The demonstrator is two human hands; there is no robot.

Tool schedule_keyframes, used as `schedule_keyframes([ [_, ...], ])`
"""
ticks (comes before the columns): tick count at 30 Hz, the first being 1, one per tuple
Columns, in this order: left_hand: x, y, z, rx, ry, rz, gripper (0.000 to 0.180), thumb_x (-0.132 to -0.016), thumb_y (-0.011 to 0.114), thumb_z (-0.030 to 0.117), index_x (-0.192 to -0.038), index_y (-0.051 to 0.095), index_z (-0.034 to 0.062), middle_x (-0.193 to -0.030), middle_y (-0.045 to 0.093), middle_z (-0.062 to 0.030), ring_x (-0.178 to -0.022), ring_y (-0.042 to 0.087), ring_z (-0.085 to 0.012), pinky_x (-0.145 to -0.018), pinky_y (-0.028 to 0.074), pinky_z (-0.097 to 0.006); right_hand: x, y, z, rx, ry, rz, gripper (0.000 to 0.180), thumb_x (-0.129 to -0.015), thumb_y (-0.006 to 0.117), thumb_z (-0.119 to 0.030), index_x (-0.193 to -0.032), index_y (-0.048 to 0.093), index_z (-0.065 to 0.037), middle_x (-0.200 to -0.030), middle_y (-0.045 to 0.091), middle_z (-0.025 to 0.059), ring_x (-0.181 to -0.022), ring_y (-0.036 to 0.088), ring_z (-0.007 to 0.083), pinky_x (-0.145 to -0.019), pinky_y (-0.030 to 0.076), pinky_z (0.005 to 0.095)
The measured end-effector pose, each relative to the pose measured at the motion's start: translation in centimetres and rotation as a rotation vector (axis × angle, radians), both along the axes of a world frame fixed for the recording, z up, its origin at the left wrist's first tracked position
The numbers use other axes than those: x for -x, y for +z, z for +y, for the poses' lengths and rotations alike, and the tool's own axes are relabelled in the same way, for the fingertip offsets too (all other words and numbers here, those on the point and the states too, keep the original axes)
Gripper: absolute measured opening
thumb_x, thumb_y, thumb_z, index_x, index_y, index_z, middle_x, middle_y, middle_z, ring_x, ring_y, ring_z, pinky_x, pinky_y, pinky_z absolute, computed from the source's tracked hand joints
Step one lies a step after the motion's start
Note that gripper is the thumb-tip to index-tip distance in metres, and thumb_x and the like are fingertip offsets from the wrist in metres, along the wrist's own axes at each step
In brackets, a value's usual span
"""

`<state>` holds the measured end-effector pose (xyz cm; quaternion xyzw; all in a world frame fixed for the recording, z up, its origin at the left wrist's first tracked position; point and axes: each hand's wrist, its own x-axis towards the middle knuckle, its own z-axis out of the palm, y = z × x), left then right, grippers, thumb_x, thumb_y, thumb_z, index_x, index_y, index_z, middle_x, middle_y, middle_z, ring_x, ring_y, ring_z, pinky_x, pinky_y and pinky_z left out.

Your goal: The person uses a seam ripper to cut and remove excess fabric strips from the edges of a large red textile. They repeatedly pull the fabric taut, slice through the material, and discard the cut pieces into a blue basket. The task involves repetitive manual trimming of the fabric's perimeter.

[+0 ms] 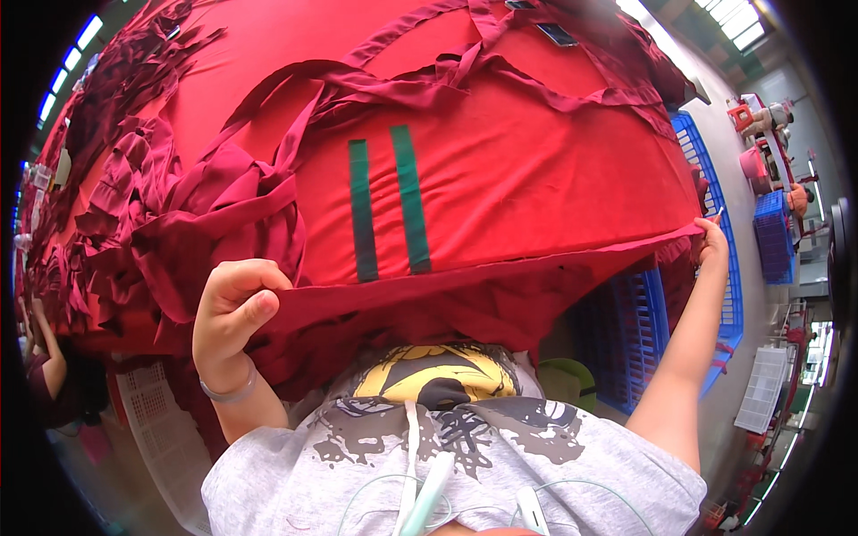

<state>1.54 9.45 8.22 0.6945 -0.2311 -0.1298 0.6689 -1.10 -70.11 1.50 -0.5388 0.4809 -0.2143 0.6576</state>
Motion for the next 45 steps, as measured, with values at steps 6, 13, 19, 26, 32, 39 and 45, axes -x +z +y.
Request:
schedule_keyframes([
  [6,-0.9,-1.3,-2.9,-0.505,0.3,-0.115,0.026,-0.084,0.071,0.021,-0.082,0.061,-0.0028,-0.067,0.058,-0.0087,-0.058,0.054,-0.0184,-0.055,0.04,-0.029,1.1,0.8,-8.7,-0.166,0.134,-0.105,0.006,-0.09,0.061,-0.01,-0.084,0.059,-0.008,-0.076,0.067,0.0052,-0.057,0.064,0.0137,-0.043,0.046,0.0204],
  [13,0.4,-2.6,-6.4,-1.074,0.535,-0.483,0.017,-0.083,0.069,0.023,-0.089,0.063,0.0079,-0.084,0.063,-0.01,-0.076,0.063,-0.0327,-0.065,0.049,-0.041,-5.9,0.4,7.4,0.395,-0.155,-0.133,0.046,-0.095,0.05,-0.015,-0.137,0.041,0.0,-0.126,0.058,0.0183,-0.108,0.061,0.0301,-0.082,0.053,0.0381],
  [19,-0.2,-3.3,-6.6,-1.038,0.508,-0.511,0.015,-0.082,0.069,0.018,-0.091,0.062,0.0078,-0.086,0.061,-0.0094,-0.081,0.062,-0.0313,-0.068,0.048,-0.042,-3.8,-0.5,10.7,1.333,0.471,0.457,0.033,-0.082,0.05,-0.015,-0.109,0.068,-0.005,-0.103,0.064,0.0265,-0.099,0.063,0.0383,-0.088,0.048,0.0457],
  [26,-0.3,-3.6,-6.7,-1.114,0.484,-0.493,0.017,-0.082,0.069,0.018,-0.095,0.063,0.0089,-0.094,0.062,-0.0067,-0.093,0.06,-0.0277,-0.08,0.047,-0.042,-4.2,2.0,14.3,1.285,0.39,0.781,0.025,-0.087,0.051,-0.022,-0.099,0.064,-0.004,-0.097,0.066,0.0245,-0.097,0.062,0.0415,-0.085,0.048,0.0512],
  [32,3.7,-2.3,-9.4,-1.061,0.399,-0.837,0.039,-0.083,0.067,0.022,-0.118,0.061,0.0074,-0.132,0.054,-0.0093,-0.128,0.046,-0.0277,-0.108,0.03,-0.048,-4.0,5.6,32.3,1.274,0.646,0.283,0.051,-0.09,0.063,-0.036,-0.124,0.051,-0.001,-0.098,0.066,0.0232,-0.092,0.065,0.037,-0.078,0.05,0.0438],
  [39,3.0,-6.1,-8.4,-0.953,0.245,-0.71,0.054,-0.085,0.067,0.027,-0.131,0.052,0.0056,-0.137,0.049,-0.0136,-0.129,0.045,-0.0329,-0.103,0.037,-0.049,0.5,3.9,49.1,1.275,1.211,-0.325,0.044,-0.09,0.053,-0.003,-0.133,0.048,0.002,-0.086,0.053,0.0169,-0.08,0.058,0.0329,-0.071,0.048,0.0401],
  [45,3.4,-7.5,-8.9,-0.893,0.293,-0.662,0.059,-0.082,0.067,0.042,-0.137,0.051,0.0244,-0.141,0.041,-0.0139,-0.131,0.039,-0.0352,-0.103,0.033,-0.057,2.4,3.0,51.4,1.424,1.333,-0.101,0.035,-0.085,0.062,-0.014,-0.118,0.06,-0.003,-0.076,0.058,0.0079,-0.066,0.062,0.0228,-0.055,0.049,0.0342],
])
